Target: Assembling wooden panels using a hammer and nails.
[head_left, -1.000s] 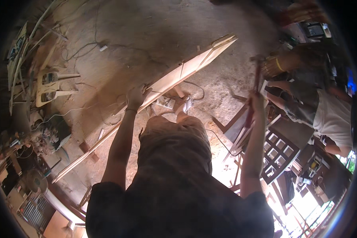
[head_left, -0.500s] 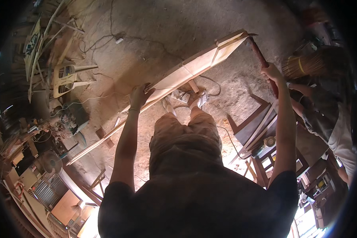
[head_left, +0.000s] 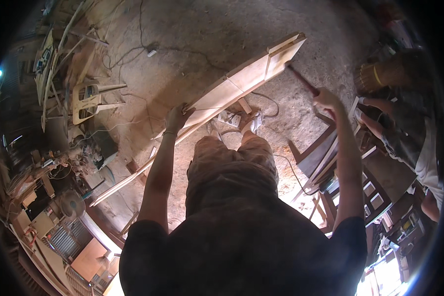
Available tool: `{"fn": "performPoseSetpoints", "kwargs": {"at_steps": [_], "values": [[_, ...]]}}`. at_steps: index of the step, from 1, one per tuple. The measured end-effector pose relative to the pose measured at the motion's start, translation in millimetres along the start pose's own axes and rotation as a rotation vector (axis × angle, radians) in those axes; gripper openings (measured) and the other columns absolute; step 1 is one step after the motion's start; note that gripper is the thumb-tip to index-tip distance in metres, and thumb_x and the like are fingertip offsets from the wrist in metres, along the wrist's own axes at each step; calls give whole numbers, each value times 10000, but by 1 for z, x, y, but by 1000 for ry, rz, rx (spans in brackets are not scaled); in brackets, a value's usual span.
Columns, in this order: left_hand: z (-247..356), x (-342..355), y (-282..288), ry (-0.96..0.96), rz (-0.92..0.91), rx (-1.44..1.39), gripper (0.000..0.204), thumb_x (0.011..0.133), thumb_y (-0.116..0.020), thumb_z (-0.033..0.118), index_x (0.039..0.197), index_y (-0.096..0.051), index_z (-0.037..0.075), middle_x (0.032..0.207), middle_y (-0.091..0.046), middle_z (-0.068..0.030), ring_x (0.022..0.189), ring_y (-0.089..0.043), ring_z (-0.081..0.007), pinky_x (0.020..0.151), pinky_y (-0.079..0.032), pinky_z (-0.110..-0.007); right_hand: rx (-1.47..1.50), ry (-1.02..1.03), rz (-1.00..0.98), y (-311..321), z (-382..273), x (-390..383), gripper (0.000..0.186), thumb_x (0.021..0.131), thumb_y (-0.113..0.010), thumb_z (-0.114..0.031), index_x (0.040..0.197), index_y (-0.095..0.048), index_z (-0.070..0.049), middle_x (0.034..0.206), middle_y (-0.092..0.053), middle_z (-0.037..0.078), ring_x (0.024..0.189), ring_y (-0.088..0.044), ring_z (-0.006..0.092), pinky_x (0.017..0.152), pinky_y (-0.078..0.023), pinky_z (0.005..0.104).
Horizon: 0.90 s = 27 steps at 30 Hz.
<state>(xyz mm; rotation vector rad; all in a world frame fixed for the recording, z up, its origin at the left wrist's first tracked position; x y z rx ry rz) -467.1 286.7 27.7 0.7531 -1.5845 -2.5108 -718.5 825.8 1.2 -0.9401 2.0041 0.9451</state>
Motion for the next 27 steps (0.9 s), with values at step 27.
{"fn": "performPoseSetpoints", "kwargs": {"at_steps": [27], "values": [[-41,35,-23,-545,-113,-385,492,822,-720,472,771,-584,2,671,-622,-172,651,-650,-336,598,-470,-464,1384,-768,605,-927,60,-306,233,821,-666,-212,721,-641,-3,615,-621,148,534,-628,292,504,-498,409]]}}
Point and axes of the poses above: each hand's wrist, its own x-axis towards the middle knuckle, its own y-axis out of the back of the hand, z = x × y, the point moved 5 cm from there along x, towards the middle knuckle
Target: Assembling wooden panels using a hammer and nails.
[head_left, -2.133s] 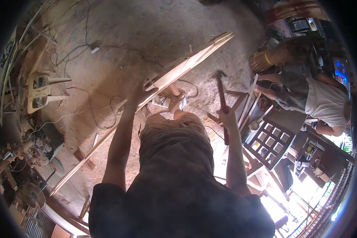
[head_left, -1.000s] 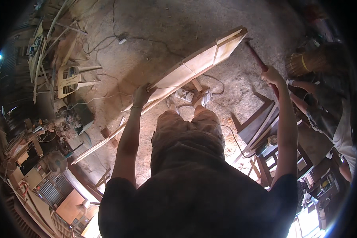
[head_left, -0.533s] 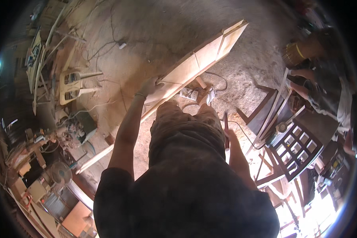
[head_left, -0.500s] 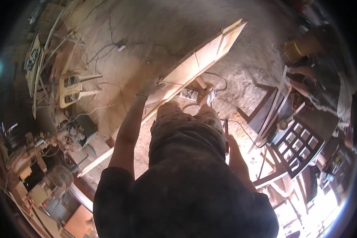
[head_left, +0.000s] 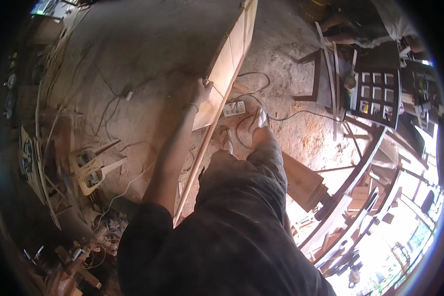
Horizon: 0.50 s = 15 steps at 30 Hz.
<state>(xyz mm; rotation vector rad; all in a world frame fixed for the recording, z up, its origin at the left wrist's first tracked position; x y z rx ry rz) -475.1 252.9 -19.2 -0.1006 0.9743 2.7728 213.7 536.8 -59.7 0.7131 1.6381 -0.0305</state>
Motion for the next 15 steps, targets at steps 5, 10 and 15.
{"fn": "performPoseSetpoints", "kwargs": {"at_steps": [5,10,15], "values": [[12,-7,1,-103,-3,56,432,857,-718,321,1099,-599,-16,1023,-666,-242,960,-668,-380,788,-519,-456,15,-41,45,-47,81,-45,236,822,-667,-219,736,-647,0,634,-631,156,557,-637,301,524,-504,413],[46,-122,3,-661,224,301,692,925,-645,127,1531,-320,42,1500,-434,-225,1403,-413,-383,1150,-369,-445,51,-54,70,-71,151,-67,241,823,-668,-226,751,-654,4,654,-641,165,580,-647,310,544,-511,417],[-16,-303,-75,-448,-723,48,553,880,-682,229,1371,-529,25,1389,-509,-263,1344,-459,-419,1115,-384,-459,85,-57,75,-85,230,-76,248,824,-668,-233,767,-660,8,673,-651,173,604,-656,318,564,-518,420]]}}
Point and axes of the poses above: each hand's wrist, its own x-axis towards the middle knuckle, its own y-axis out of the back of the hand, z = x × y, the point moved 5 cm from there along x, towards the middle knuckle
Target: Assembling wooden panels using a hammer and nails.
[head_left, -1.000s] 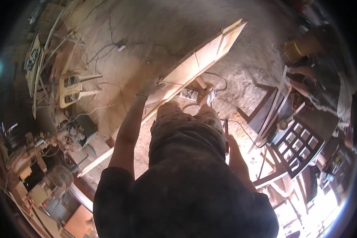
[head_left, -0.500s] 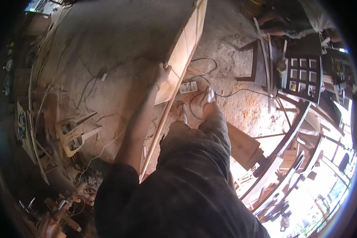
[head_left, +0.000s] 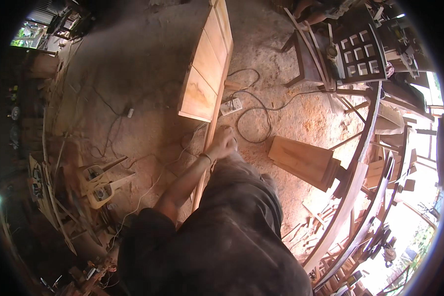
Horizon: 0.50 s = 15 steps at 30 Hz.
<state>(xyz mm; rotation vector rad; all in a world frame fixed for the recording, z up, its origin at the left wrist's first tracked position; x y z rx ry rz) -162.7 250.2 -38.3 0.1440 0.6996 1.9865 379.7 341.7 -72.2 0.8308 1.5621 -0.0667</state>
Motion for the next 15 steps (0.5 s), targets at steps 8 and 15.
{"fn": "performPoseSetpoints", "kwargs": {"at_steps": [8,15], "values": [[-53,-135,-146,532,-491,-106,873,931,-594,562,1506,-364,-53,1573,-349,-250,1491,-294,-327,1219,-227,-368,66,-36,6,7,162,2,260,825,-670,-244,791,-670,14,705,-667,187,641,-671,332,597,-528,426],[-32,-156,-142,623,-549,-143,822,954,-546,590,1505,-403,-2,1554,-421,-181,1451,-376,-296,1179,-306,-352,126,-98,60,-7,253,-26,273,827,-671,-254,812,-679,19,732,-682,198,674,-684,345,625,-538,431]]}}
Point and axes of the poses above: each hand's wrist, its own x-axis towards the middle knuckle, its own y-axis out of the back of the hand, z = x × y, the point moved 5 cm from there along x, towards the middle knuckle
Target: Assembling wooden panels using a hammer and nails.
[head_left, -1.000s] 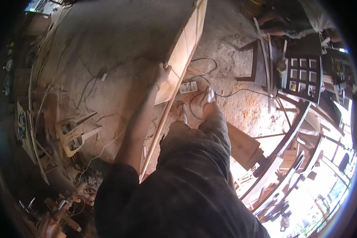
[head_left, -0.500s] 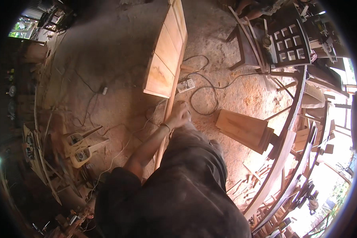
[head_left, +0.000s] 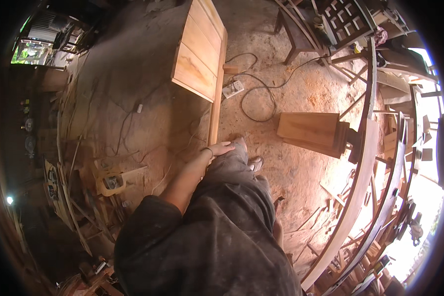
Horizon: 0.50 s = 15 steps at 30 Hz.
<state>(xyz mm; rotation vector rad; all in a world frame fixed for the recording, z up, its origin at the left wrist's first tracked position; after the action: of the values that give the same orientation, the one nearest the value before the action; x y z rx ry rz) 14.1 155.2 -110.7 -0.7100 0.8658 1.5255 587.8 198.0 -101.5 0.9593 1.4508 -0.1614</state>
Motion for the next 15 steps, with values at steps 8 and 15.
{"fn": "performPoseSetpoints", "kwargs": {"at_steps": [8,15], "values": [[-48,35,-47,67,-131,-3,560,945,-559,512,1211,-687,36,1166,-708,-131,1077,-647,-250,917,-502,-376,20,-56,110,-42,44,-40,291,828,-673,-265,837,-689,25,763,-698,212,711,-700,358,657,-548,437],[-82,50,3,79,-201,-122,235,1008,-530,322,1022,-635,112,851,-619,7,745,-599,-125,601,-457,-254,22,-104,330,-45,15,-45,307,829,-674,-275,858,-698,30,790,-712,224,744,-713,371,685,-557,442]]}}
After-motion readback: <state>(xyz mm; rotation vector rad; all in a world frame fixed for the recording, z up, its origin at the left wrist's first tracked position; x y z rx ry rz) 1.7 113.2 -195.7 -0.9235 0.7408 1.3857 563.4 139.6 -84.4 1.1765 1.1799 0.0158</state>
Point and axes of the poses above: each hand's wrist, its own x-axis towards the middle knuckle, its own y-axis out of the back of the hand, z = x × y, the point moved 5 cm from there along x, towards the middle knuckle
